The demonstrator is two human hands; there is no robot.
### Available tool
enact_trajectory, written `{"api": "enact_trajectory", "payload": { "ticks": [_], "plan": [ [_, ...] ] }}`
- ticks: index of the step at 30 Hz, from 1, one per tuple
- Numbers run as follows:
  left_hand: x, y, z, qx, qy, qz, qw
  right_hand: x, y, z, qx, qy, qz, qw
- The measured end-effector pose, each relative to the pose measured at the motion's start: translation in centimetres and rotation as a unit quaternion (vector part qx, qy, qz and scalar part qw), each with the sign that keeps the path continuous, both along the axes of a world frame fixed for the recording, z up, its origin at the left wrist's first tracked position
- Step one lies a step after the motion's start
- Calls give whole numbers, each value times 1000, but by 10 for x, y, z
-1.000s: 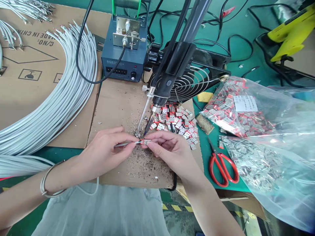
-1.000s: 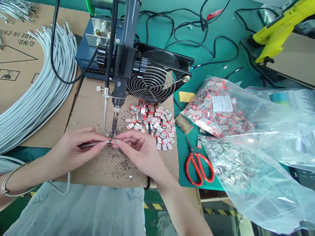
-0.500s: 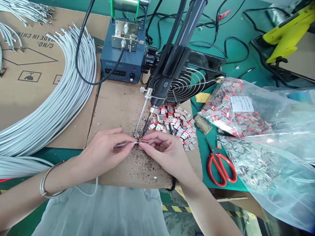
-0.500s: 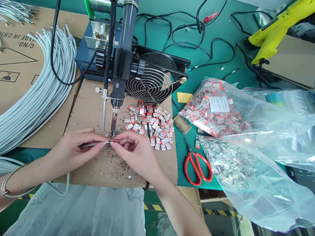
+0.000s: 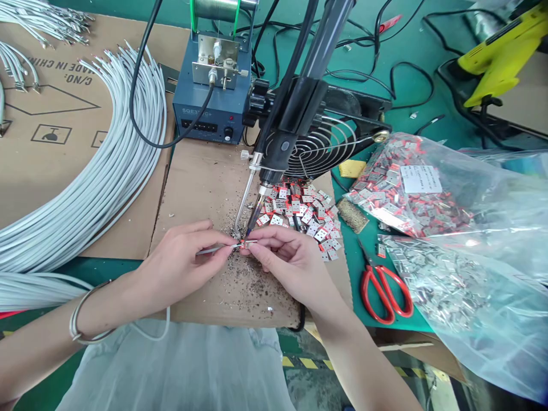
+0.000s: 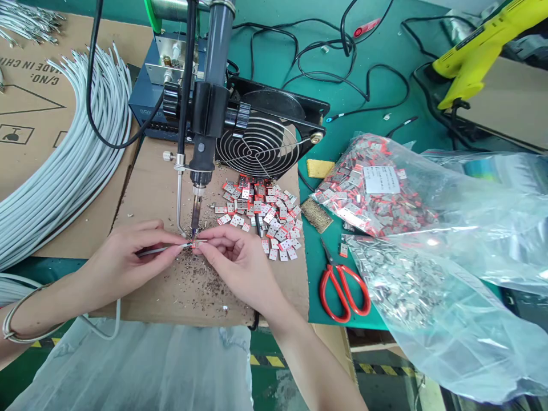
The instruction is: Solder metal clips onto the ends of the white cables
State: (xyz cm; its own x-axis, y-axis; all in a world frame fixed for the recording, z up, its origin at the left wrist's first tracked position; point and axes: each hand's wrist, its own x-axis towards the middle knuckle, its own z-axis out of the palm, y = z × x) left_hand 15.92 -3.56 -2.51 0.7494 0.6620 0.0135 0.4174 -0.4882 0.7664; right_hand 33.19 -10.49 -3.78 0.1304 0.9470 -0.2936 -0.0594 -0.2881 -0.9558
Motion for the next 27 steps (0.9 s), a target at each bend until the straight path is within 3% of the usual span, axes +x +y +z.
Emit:
{"api": "enact_trajectory", "payload": {
  "ticks": [27],
  "plan": [
    [0, -2, 0, 13, -18, 11, 1000, 3, -2, 3, 6, 89, 20, 996]
  ]
}}
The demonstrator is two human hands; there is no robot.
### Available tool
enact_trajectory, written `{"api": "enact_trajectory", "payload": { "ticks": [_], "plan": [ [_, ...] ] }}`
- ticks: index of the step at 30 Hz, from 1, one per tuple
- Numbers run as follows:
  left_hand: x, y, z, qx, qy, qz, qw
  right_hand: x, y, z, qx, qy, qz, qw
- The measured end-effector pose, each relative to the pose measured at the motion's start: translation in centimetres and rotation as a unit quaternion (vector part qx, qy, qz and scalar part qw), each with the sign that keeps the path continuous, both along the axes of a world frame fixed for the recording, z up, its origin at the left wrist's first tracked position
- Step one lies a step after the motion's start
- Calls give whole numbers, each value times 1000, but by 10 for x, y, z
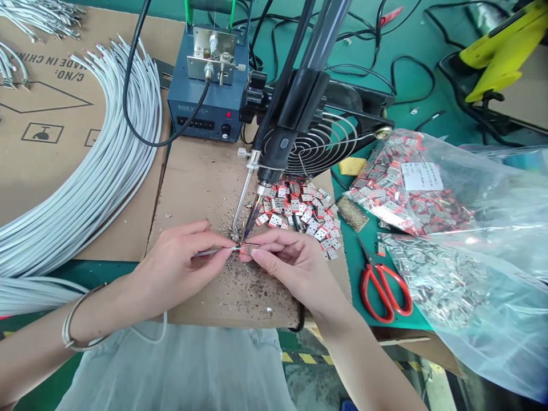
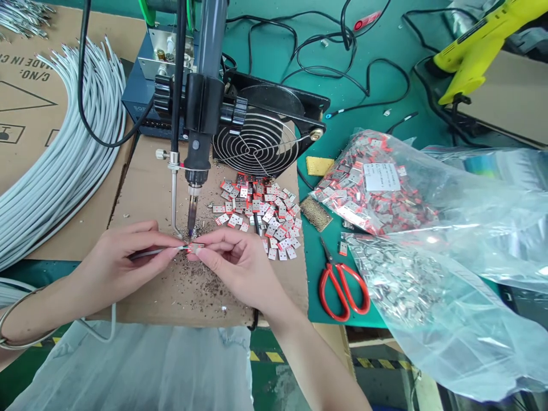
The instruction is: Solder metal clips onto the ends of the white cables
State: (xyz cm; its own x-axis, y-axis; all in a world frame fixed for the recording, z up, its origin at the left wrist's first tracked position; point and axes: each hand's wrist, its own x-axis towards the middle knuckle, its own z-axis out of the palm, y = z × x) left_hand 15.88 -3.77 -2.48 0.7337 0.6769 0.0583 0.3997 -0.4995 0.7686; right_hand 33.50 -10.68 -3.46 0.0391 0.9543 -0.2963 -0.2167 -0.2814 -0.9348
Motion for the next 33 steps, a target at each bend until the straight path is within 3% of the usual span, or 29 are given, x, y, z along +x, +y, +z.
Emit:
{"api": "enact_trajectory", "payload": {
  "ticks": [14, 22, 33],
  "plan": [
    [-1, 1, 0, 12, 10, -1, 1000, -1, 0, 0, 14, -33, -9, 999],
    [0, 1, -6, 0, 21, -23, 1000, -1, 0, -2, -16, -68, 2, 998],
    [-9, -46, 8, -103, 53, -70, 991, 6, -44, 13, 9, -33, 49, 998]
  ]
}}
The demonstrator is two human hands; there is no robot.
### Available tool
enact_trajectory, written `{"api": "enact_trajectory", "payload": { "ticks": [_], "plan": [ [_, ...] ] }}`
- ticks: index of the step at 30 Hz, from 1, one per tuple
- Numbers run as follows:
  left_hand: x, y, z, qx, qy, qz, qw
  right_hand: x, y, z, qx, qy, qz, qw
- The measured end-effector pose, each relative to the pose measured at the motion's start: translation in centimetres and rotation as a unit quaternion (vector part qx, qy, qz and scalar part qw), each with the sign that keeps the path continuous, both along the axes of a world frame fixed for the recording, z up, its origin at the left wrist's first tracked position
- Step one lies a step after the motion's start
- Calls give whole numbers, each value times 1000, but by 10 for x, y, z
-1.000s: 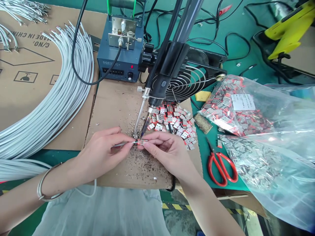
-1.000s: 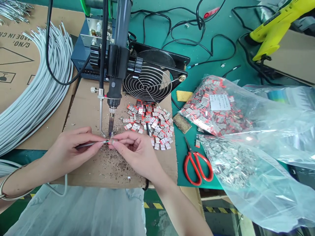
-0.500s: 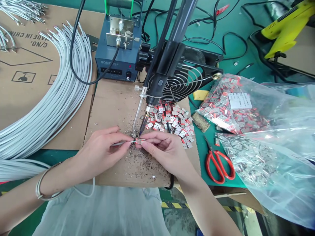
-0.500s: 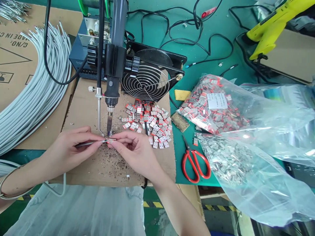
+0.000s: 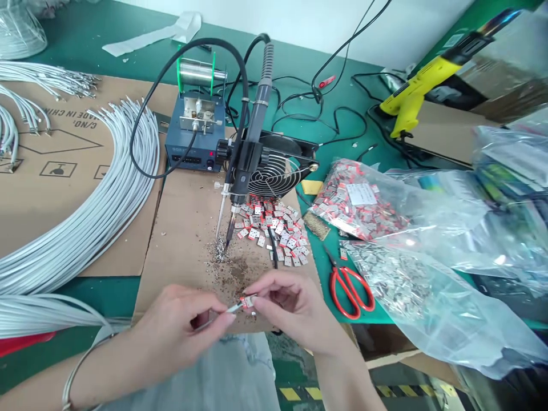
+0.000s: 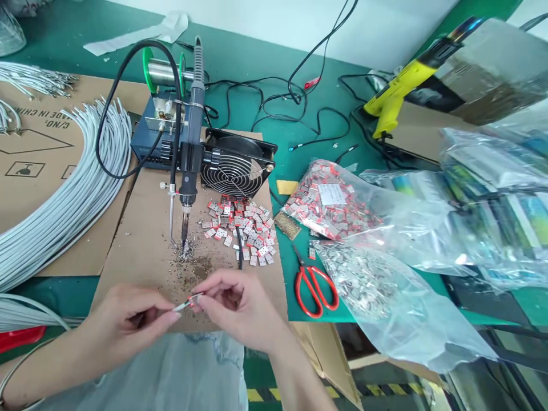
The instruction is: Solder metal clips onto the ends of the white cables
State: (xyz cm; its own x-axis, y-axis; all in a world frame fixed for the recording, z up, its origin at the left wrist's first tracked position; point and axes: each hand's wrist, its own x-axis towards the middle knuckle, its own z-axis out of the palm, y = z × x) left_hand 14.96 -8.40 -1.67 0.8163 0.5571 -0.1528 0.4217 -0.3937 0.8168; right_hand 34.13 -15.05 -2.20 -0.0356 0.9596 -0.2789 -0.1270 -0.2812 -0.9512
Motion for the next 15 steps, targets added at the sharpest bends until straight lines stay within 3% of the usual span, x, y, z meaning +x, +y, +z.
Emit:
{"api": "enact_trajectory", "payload": {
  "ticks": [5, 8, 12, 15],
  "plan": [
    [-6, -13, 6, -60, 53, -75, 994, 0, -15, -3, 24, 21, -27, 999],
    [-10, -19, 5, -87, 75, -118, 986, 1, -21, 0, 52, -26, -50, 997],
    [-12, -25, 0, -99, 61, -118, 986, -1, -29, 9, 89, -99, -64, 989],
    [-13, -25, -2, -108, 56, -135, 983, -4, -31, 14, 98, -100, -75, 987]
  ]
}}
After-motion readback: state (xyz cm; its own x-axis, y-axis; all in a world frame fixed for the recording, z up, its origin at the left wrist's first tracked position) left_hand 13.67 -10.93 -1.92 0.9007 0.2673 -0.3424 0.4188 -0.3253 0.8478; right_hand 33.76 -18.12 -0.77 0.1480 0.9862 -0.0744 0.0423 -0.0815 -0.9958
